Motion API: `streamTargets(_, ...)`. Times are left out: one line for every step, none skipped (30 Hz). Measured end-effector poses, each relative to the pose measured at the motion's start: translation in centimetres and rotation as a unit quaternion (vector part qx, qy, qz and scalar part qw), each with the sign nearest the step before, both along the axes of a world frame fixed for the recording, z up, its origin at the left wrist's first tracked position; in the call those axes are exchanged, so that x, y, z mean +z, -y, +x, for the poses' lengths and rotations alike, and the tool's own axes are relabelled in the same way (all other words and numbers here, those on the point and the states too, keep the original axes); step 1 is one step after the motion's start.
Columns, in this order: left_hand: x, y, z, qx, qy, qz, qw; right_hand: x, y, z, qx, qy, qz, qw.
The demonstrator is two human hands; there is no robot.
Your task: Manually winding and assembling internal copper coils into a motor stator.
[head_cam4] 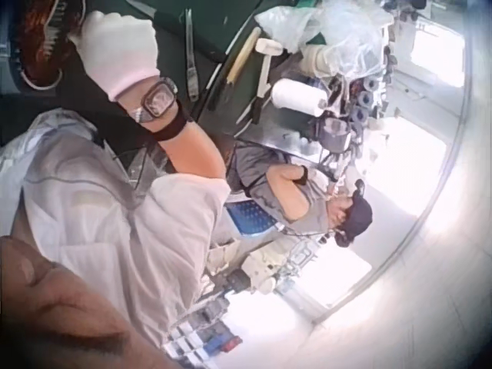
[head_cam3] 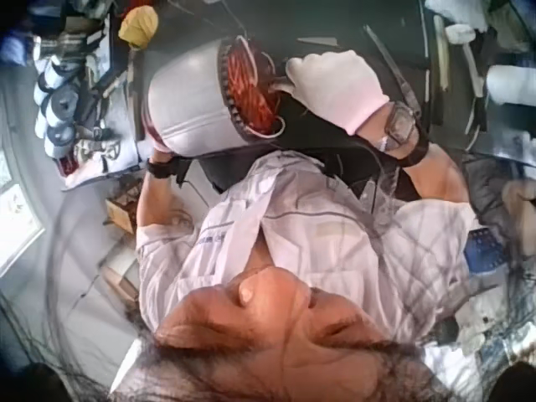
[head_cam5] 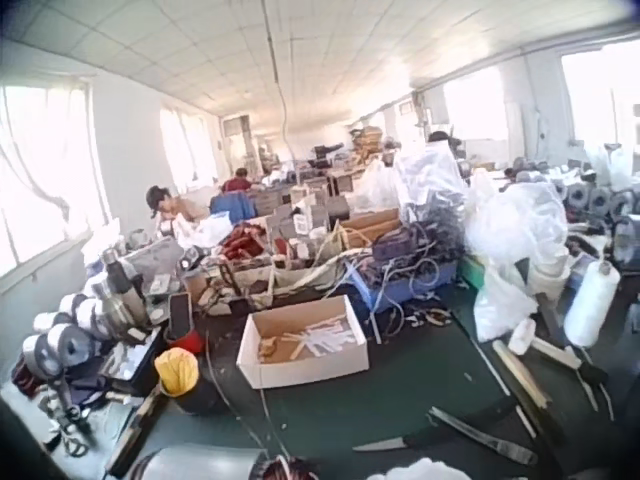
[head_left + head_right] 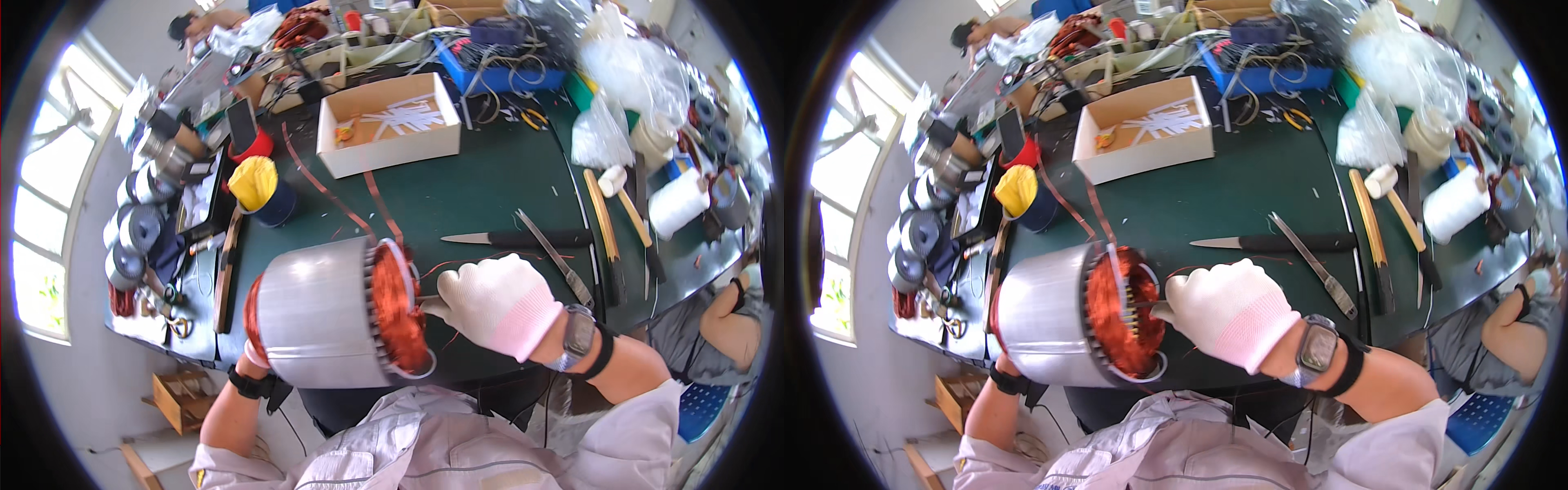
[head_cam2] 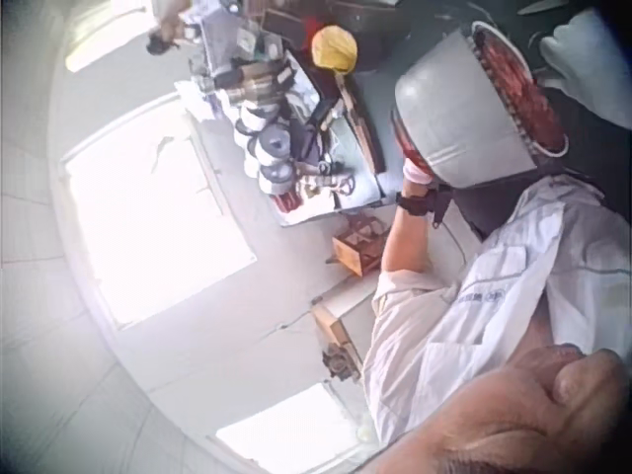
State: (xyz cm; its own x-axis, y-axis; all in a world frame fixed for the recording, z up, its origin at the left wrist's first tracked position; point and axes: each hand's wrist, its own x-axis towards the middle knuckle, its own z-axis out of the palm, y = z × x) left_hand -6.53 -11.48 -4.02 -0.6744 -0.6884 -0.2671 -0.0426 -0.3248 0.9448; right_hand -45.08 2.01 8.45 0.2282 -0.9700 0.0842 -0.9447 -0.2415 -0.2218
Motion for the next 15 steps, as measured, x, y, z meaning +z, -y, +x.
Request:
streamTargets(0.0, -0.1, 0.7, -0.014, 0.009, -0.008, 1.0, -0.3, -0.3, -0.7, -0.012, 0.008, -0.003, 1.0)
streamTargets(0.5, -0.4, 1.9, -0.018, 0.023, -0.015, 0.999, -0.8, -0.4, -1.4, -0.003, 0.027, -0.018, 0.999)
streamTargets(1.0, -0.9, 2.2, -0.022, 0.032, -0.019, 0.999, -1.1, -0.6, -1.9, 0.006, 0.04, -0.031, 0.999)
streamTargets(1.5, -0.1, 2.1, -0.025, 0.039, -0.023, 0.999, -2.2, -0.2, -2.6, 0.016, 0.056, -0.078, 0.995)
streamTargets(1.5, 0.5, 1.3, -0.028, 0.046, -0.026, 0.998, -3.3, 0.2, -3.2, 0.027, 0.07, -0.124, 0.989)
streamTargets(1.8, 0.6, 2.4, -0.024, 0.055, -0.03, 0.998, -3.2, 0.1, -3.1, 0.032, 0.064, -0.106, 0.992)
streamTargets(2.1, 0.4, 2.8, -0.019, 0.062, -0.034, 0.997, -2.4, -0.3, -2.9, 0.04, 0.057, -0.087, 0.994)
streamTargets(2.3, 0.1, 3.2, -0.014, 0.068, -0.037, 0.997, -1.3, -0.9, -3.0, 0.03, 0.034, -0.072, 0.996)
streamTargets(2.3, 0.0, 2.2, -0.011, 0.072, -0.045, 0.996, -0.6, -1.4, -3.5, 0.017, 0.007, -0.06, 0.998)
streamTargets(2.4, -0.4, 2.4, -0.009, 0.075, -0.052, 0.996, -1.0, -1.3, -3.7, 0.023, 0.019, -0.061, 0.998)
streamTargets(2.6, -0.7, 2.2, -0.007, 0.077, -0.06, 0.995, -1.8, -0.7, -4.1, 0.027, 0.021, -0.064, 0.997)
streamTargets(2.7, -0.7, 2.1, -0.006, 0.078, -0.067, 0.995, -2.6, 0.0, -4.5, 0.034, 0.042, -0.07, 0.996)
streamTargets(2.7, -1.0, 2.0, -0.005, 0.079, -0.075, 0.994, -3.0, 0.4, -4.8, 0.041, 0.063, -0.077, 0.994)
streamTargets(2.8, -1.1, 1.6, -0.004, 0.081, -0.083, 0.993, -2.6, -0.3, -4.9, 0.04, 0.052, -0.081, 0.994)
streamTargets(2.9, -0.5, 0.9, -0.002, 0.081, -0.089, 0.993, -1.3, -1.1, -4.6, 0.039, 0.042, -0.068, 0.996)
